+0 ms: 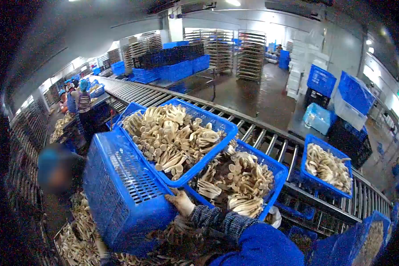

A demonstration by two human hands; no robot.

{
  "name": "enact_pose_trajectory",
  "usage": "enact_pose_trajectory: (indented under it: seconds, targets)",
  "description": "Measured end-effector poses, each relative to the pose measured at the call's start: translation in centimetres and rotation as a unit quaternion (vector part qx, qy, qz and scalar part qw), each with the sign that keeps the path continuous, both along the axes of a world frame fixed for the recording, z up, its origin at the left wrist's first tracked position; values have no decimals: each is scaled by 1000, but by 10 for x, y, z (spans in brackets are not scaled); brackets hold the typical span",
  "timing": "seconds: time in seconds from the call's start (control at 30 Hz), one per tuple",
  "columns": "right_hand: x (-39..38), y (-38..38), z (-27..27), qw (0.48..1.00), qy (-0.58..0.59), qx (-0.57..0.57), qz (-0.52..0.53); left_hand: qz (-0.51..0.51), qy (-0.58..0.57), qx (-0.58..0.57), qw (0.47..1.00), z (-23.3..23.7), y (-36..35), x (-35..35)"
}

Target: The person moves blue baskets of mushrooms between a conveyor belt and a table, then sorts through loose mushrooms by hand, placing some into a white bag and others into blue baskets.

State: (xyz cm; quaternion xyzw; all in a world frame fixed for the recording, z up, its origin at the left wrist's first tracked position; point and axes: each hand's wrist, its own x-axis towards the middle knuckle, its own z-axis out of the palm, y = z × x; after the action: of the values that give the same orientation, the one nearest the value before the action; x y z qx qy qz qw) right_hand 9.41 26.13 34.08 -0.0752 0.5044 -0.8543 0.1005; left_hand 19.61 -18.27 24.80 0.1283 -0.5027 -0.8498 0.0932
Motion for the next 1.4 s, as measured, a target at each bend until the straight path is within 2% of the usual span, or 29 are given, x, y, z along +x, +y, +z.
enact_pose_trajectory:
  seconds: [0.1,0.17,0.23,0.33,0.4,0.47,0.53,0.6,0.63,0.7,0.77,0.83,0.87,0.9,0.93,0.97,1.0,1.03,1.1,1.13,1.17,1.2,1.23,1.27,1.3,1.33,1.37,1.4]
  targets:
    - [28,5,30,999,-28,-33,22,60,100,-206,972,42,-46,29]
    - [37,19,32,998,0,-52,22,42,126,-26,991,94,-31,27]
    - [53,39,42,993,-37,-108,-32,48,149,-33,987,146,-4,17]
    - [93,95,59,988,7,-120,-93,8,184,-64,981,200,47,2]
    - [155,120,117,979,58,-148,-128,-43,198,-69,977,224,90,-6]
    - [193,178,78,972,104,-152,-143,-121,201,-64,970,234,145,-20]
    - [242,231,42,943,118,-281,-134,-214,196,-49,956,239,212,-24]
    - [309,270,8,929,82,-179,-312,-311,185,-32,932,240,282,-20]
    - [348,285,-5,906,58,-128,-400,-358,178,-25,916,238,319,-13]
    - [431,308,-29,835,-9,-37,-549,-457,152,-27,876,233,384,12]
    - [508,332,-39,678,-81,103,-723,-540,137,-48,829,229,448,47]
    - [569,335,-24,506,11,118,-854,-601,129,-111,781,210,512,91]
    - [544,297,7,421,-9,211,-882,-673,149,-137,711,206,525,77]
    - [549,277,37,346,-29,294,-890,-730,163,-171,642,212,555,105]
    - [549,264,57,387,-15,329,-862,-662,295,-371,580,240,570,134]
    - [543,257,62,431,1,359,-828,-643,374,-389,544,204,597,142]
    - [543,263,43,485,-21,341,-805,-613,450,-402,510,168,623,150]
    - [534,271,26,511,-32,338,-790,-602,475,-448,459,154,643,166]
    - [510,292,-6,647,-78,101,-752,-636,475,-445,415,126,678,183]
    - [506,311,-37,566,-128,358,-731,-635,483,-435,417,107,694,190]
    - [506,329,-57,580,-128,353,-723,-633,494,-424,419,87,709,195]
    - [507,352,-72,660,-152,101,-729,-621,518,-436,395,68,725,197]
    - [500,376,-81,692,-172,-156,-684,-608,542,-446,371,47,742,198]
    - [485,391,-68,666,-227,-175,-689,-631,528,-450,347,25,758,201]
    - [482,415,-91,671,-237,-181,-679,-620,537,-448,356,10,773,204]
    - [486,437,-128,670,-253,214,-664,-631,511,-467,350,-4,792,203]
    - [484,453,-142,645,-281,407,-583,-644,485,-484,341,-5,810,201]
    - [482,468,-155,574,-287,585,-496,-661,452,-510,315,-6,825,198]
